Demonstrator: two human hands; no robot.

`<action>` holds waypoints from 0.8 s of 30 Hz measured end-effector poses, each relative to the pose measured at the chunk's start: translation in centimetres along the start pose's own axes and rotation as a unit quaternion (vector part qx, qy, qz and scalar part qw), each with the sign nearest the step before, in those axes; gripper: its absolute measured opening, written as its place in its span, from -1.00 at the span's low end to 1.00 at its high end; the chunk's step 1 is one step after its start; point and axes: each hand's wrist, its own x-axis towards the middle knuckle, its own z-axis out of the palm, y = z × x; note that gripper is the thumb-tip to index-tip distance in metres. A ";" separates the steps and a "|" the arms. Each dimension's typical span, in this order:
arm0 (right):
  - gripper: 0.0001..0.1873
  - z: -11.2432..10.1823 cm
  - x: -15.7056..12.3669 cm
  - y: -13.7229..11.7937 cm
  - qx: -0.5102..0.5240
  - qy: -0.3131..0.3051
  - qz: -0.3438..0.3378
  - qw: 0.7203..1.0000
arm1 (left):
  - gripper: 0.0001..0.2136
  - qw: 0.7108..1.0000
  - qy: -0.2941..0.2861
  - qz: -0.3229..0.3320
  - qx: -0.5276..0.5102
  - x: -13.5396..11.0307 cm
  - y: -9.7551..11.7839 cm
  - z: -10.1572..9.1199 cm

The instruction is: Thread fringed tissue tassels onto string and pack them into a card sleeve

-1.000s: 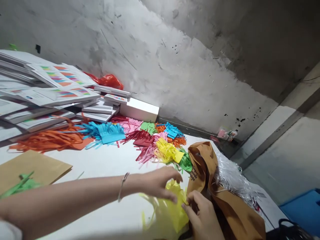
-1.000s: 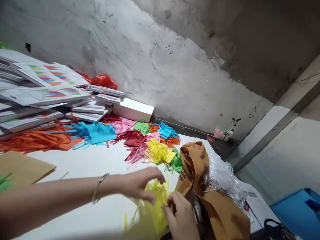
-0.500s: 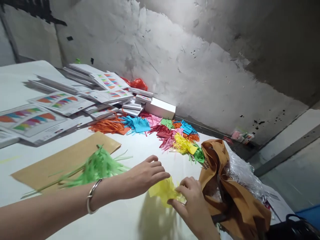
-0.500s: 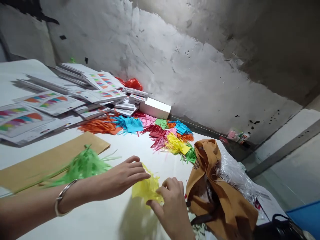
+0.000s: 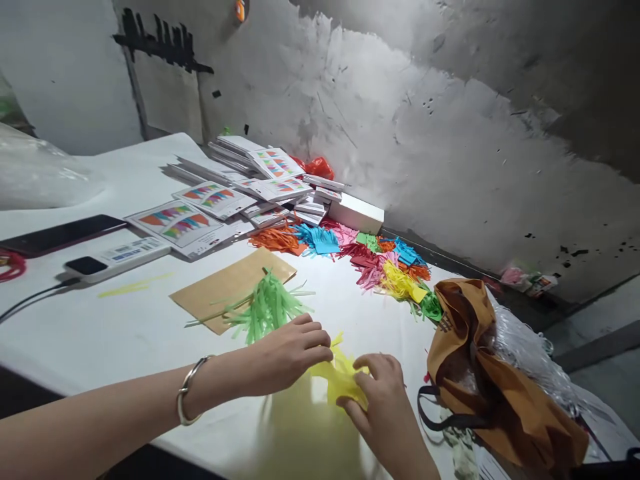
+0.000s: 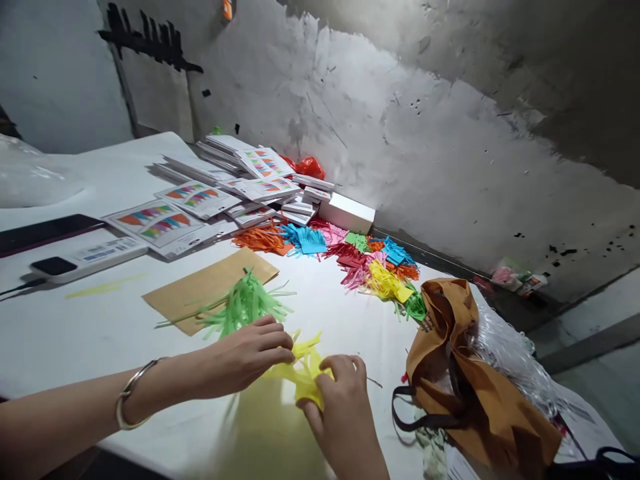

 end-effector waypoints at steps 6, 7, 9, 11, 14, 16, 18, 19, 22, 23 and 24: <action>-0.73 1.3 -0.2 -0.7 0.001 0.037 -0.073 0.997 | -0.88 0.999 -0.036 -0.009 -0.009 -0.3 1.1 -0.6; -0.73 1.3 -0.4 -0.6 -0.023 0.062 -0.077 0.995 | -0.89 0.999 -0.047 -0.012 -0.003 -0.3 1.0 -0.7; -0.69 1.3 -1.2 -0.3 -0.075 0.102 -0.085 0.988 | -0.85 0.998 -0.062 -0.025 0.015 -0.6 0.5 -0.9; -0.68 1.5 -2.3 0.1 -0.125 0.122 -0.098 0.980 | -0.81 0.996 -0.075 -0.044 0.034 -1.2 -0.1 -1.2; -0.70 2.5 -3.9 0.6 -0.177 0.146 -0.095 0.969 | -0.77 0.986 -0.102 -0.112 0.062 -2.4 -0.7 -1.7; -0.70 3.6 -4.8 0.9 -0.188 0.176 -0.072 0.964 | -0.66 0.978 -0.108 -0.167 0.065 -3.2 -0.2 -1.8; -0.70 4.6 -5.4 1.0 -0.193 0.189 -0.077 0.960 | -0.39 0.978 -0.097 -0.182 0.043 -3.5 1.0 -1.2; -0.70 4.9 -5.6 1.1 -0.195 0.186 -0.091 0.959 | -0.24 0.981 -0.093 -0.171 0.024 -3.4 1.7 -0.6; -0.70 5.3 -6.2 1.2 -0.185 0.165 -0.145 0.958 | -0.10 0.984 -0.109 -0.137 -0.044 -2.2 3.6 2.4; -0.69 5.2 -6.4 1.2 -0.174 0.164 -0.152 0.959 | -0.14 0.981 -0.117 -0.141 -0.065 -1.6 3.8 3.6; -0.67 5.1 -6.5 1.2 -0.160 0.166 -0.151 0.961 | -0.20 0.976 -0.123 -0.159 -0.088 -1.1 3.7 4.8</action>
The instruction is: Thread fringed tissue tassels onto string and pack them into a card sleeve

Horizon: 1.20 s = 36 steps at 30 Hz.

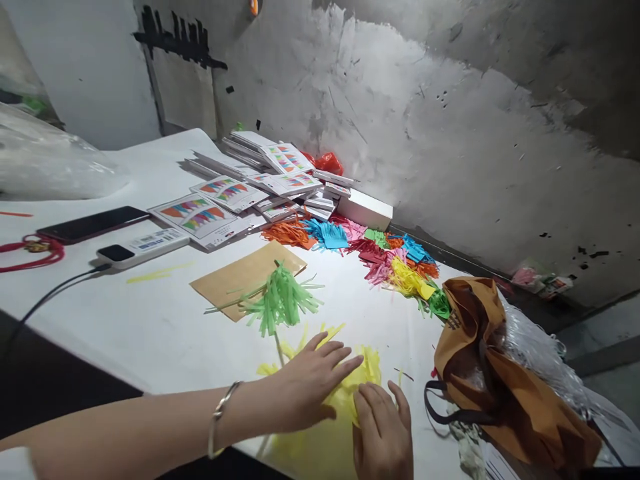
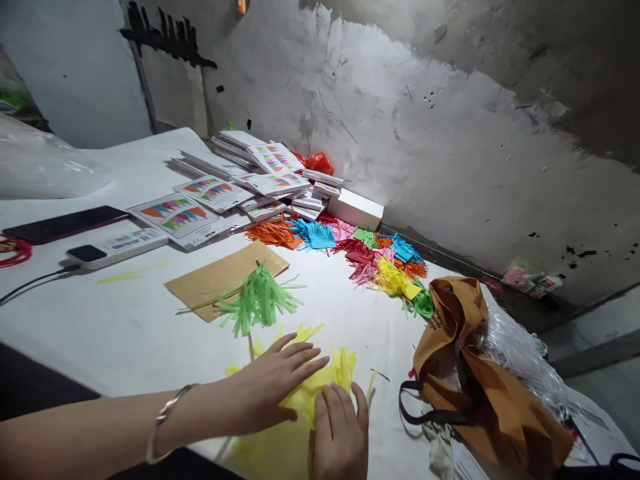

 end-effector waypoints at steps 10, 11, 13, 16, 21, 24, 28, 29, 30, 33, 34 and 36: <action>-0.74 -2.6 0.5 8.0 -0.005 -0.022 0.228 0.973 | -0.79 0.976 -0.087 -0.071 -0.188 9.1 -5.4 0.3; -0.73 -3.7 1.0 9.5 -0.016 -0.014 0.233 0.972 | -0.76 0.976 -0.078 -0.055 -0.198 10.2 -5.3 -0.8; -0.69 -6.6 2.3 11.9 -0.049 0.019 0.233 0.971 | -0.68 0.977 -0.038 -0.018 -0.210 12.3 -4.6 -3.5; -0.64 -10.4 3.9 12.6 -0.125 0.073 0.148 0.978 | -0.54 0.975 0.043 0.035 -0.216 13.6 -3.5 -7.4; -0.49 -6.6 2.1 7.6 -0.112 -0.008 0.019 0.993 | -0.56 0.986 0.105 0.120 -0.057 9.2 -5.9 -8.6; -0.57 -0.3 -1.0 3.9 -0.062 -0.050 0.029 0.996 | -0.49 0.995 0.003 0.069 0.072 3.9 -9.6 -6.6; -0.62 4.5 -3.6 0.4 0.005 -0.114 0.119 0.986 | -0.08 0.986 -0.116 -0.053 0.108 -2.2 -11.2 -4.6; -0.51 4.8 -3.8 -0.1 0.010 -0.132 0.130 0.983 | -0.07 0.987 -0.116 -0.052 0.094 -3.0 -10.4 -4.2; -0.41 5.0 -3.8 -0.4 0.012 -0.145 0.132 0.981 | -0.11 0.991 -0.107 -0.034 0.072 -3.3 -9.2 -3.7; -0.44 5.5 -3.6 -0.9 0.018 -0.155 0.112 0.981 | -0.26 0.994 -0.080 0.073 -0.021 -2.3 -4.4 -0.9; -0.49 5.7 -3.5 -0.9 0.015 -0.156 0.110 0.982 | -0.27 0.991 -0.084 0.097 -0.044 -1.7 -2.9 0.5; -0.56 6.2 -3.7 -0.5 -0.014 -0.157 0.143 0.977 | -0.27 0.992 -0.076 0.094 -0.037 -0.6 -1.1 3.3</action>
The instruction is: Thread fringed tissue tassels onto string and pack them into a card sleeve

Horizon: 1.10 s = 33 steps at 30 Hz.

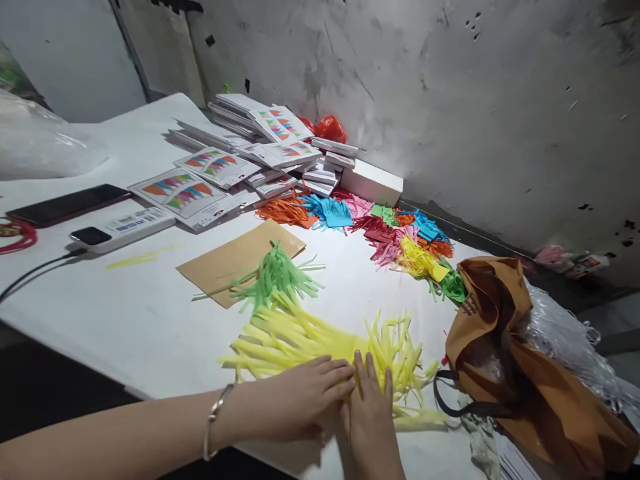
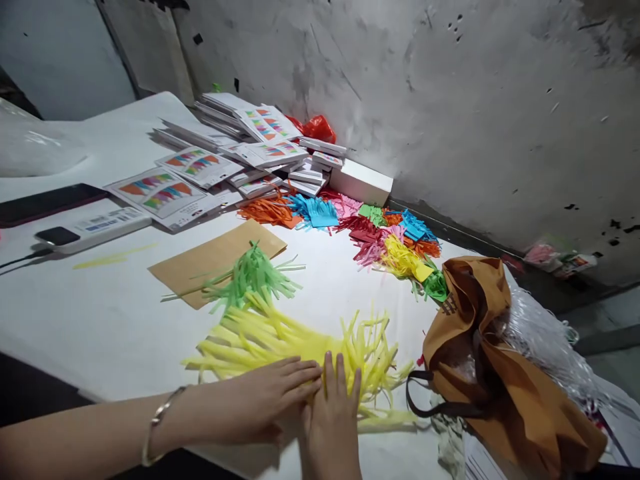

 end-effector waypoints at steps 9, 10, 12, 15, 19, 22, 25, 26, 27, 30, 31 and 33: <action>-0.54 -4.0 -6.4 8.1 -0.110 0.068 0.237 0.963 | -0.53 0.994 0.066 -0.051 -0.067 0.0 -1.5 3.5; -0.62 -4.7 -6.7 8.4 -0.126 0.106 0.240 0.957 | -0.54 0.993 0.075 -0.054 -0.077 0.1 -1.5 3.3; -0.76 -5.7 -6.4 7.9 -0.121 0.154 0.192 0.962 | -0.59 0.990 0.089 -0.059 -0.091 0.3 -1.4 3.3; -0.68 -5.7 -3.8 5.3 -0.007 0.105 0.024 0.994 | -0.67 0.988 0.099 -0.062 -0.097 0.7 -1.5 3.6; -0.62 -4.5 -0.1 2.5 0.063 -0.004 -0.112 0.992 | -0.69 0.989 0.101 -0.050 -0.100 0.6 -1.6 3.5; -0.68 -4.1 0.7 2.5 0.085 0.005 -0.108 0.991 | -0.70 0.988 0.100 -0.055 -0.103 0.2 -1.6 3.2; -0.74 -3.9 0.2 3.0 0.108 0.022 -0.126 0.986 | -0.70 0.988 0.106 -0.075 -0.086 -0.1 -1.5 3.4; -0.75 -3.9 0.0 3.1 0.113 0.023 -0.128 0.985 | -0.72 0.988 0.109 -0.083 -0.075 -0.1 -1.5 3.6; -0.76 -3.8 -0.3 3.1 0.115 0.020 -0.129 0.985 | -0.76 0.988 0.110 -0.091 -0.064 -0.1 -1.5 3.7; -0.79 -3.7 -0.5 2.8 0.124 0.002 -0.109 0.986 | -0.76 0.988 0.095 -0.117 -0.039 0.3 -1.6 3.8; -0.81 -3.6 -0.3 2.7 0.131 -0.007 -0.084 0.988 | -0.76 0.987 0.084 -0.131 -0.035 0.6 -1.6 3.6; -0.83 -3.5 0.3 2.6 0.136 -0.026 -0.003 0.990 | -0.79 0.982 0.053 -0.176 -0.028 1.4 -1.8 2.9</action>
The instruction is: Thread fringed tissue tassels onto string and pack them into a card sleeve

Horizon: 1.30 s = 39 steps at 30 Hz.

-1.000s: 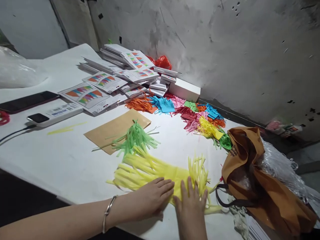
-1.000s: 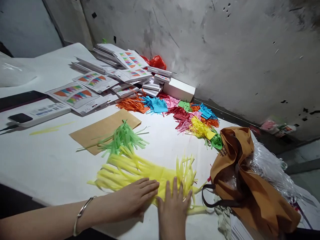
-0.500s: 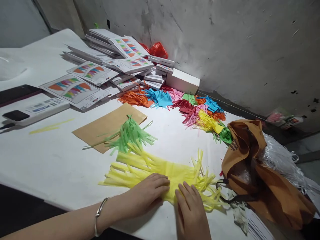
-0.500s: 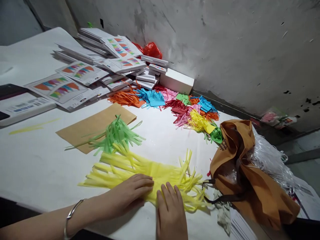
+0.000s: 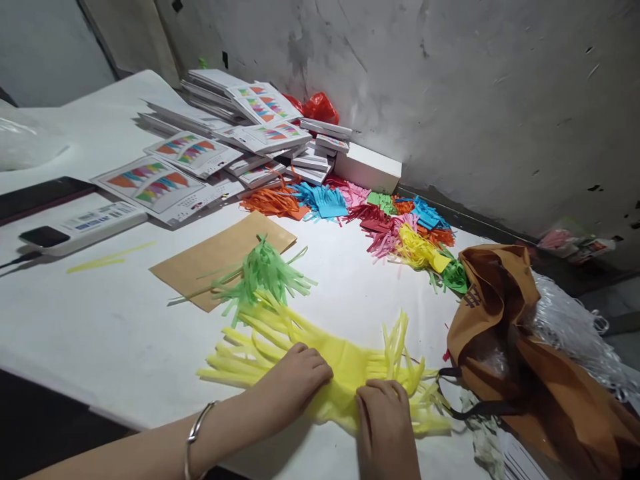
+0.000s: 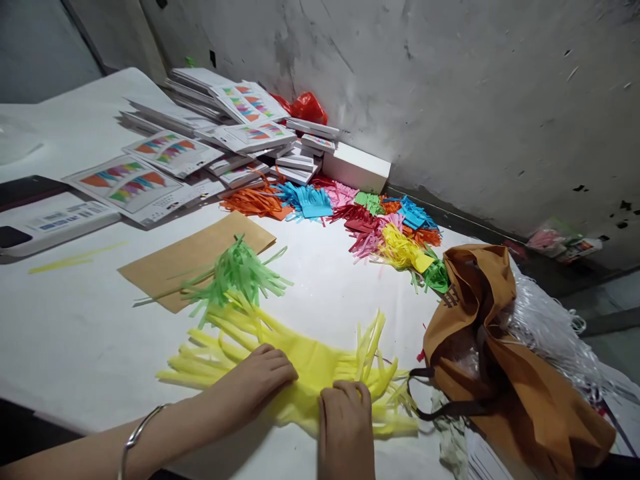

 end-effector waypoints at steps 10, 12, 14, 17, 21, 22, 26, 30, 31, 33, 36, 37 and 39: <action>-0.77 2.5 5.6 1.5 -0.107 -0.024 0.121 0.987 | -0.81 0.983 -0.023 -0.162 0.077 4.7 -0.3 -1.5; -0.76 2.6 5.8 1.5 -0.124 -0.018 0.116 0.985 | -0.85 0.982 -0.024 -0.167 0.083 4.8 -0.4 -1.2; -0.78 2.2 5.7 1.4 -0.139 0.000 0.109 0.984 | -0.88 0.982 -0.025 -0.166 0.086 4.8 -0.6 -0.9; -0.84 1.3 5.3 0.8 -0.145 0.040 0.078 0.986 | -0.88 0.982 -0.023 -0.165 0.086 4.8 -0.8 -0.4; -0.76 1.1 4.5 -0.4 -0.071 0.033 -0.068 0.995 | -0.88 0.984 -0.019 -0.160 0.078 5.0 -1.2 -0.2; -0.75 1.3 4.4 -0.6 -0.055 0.025 -0.089 0.994 | -0.88 0.984 -0.017 -0.158 0.076 5.0 -1.2 -0.3; -0.73 2.2 4.0 -0.6 -0.035 0.037 -0.075 0.996 | -0.82 0.991 0.016 -0.113 0.064 4.3 -0.8 -1.0; -0.81 1.9 4.0 -0.5 -0.004 0.062 -0.037 0.997 | -0.82 0.992 0.084 0.044 0.082 3.0 -0.6 -0.9; -0.82 1.7 4.0 -0.6 -0.001 0.058 -0.034 0.998 | -0.88 0.989 0.091 0.064 0.094 2.7 -0.8 -0.7; -0.83 1.6 3.8 -0.8 -0.004 0.038 -0.039 0.999 | -0.86 0.987 0.092 0.072 0.113 2.4 -1.3 -0.2; -0.75 2.1 3.3 -0.8 -0.025 0.021 -0.052 0.998 | -0.83 0.986 0.092 0.089 0.105 2.0 -2.2 0.2; -0.71 2.3 3.1 -0.7 -0.030 0.024 -0.050 0.998 | -0.82 0.986 0.090 0.097 0.098 1.8 -2.4 0.3; -0.68 2.8 2.7 -0.3 -0.038 0.030 -0.036 0.998 | -0.84 0.988 0.082 0.107 0.079 1.5 -2.8 0.3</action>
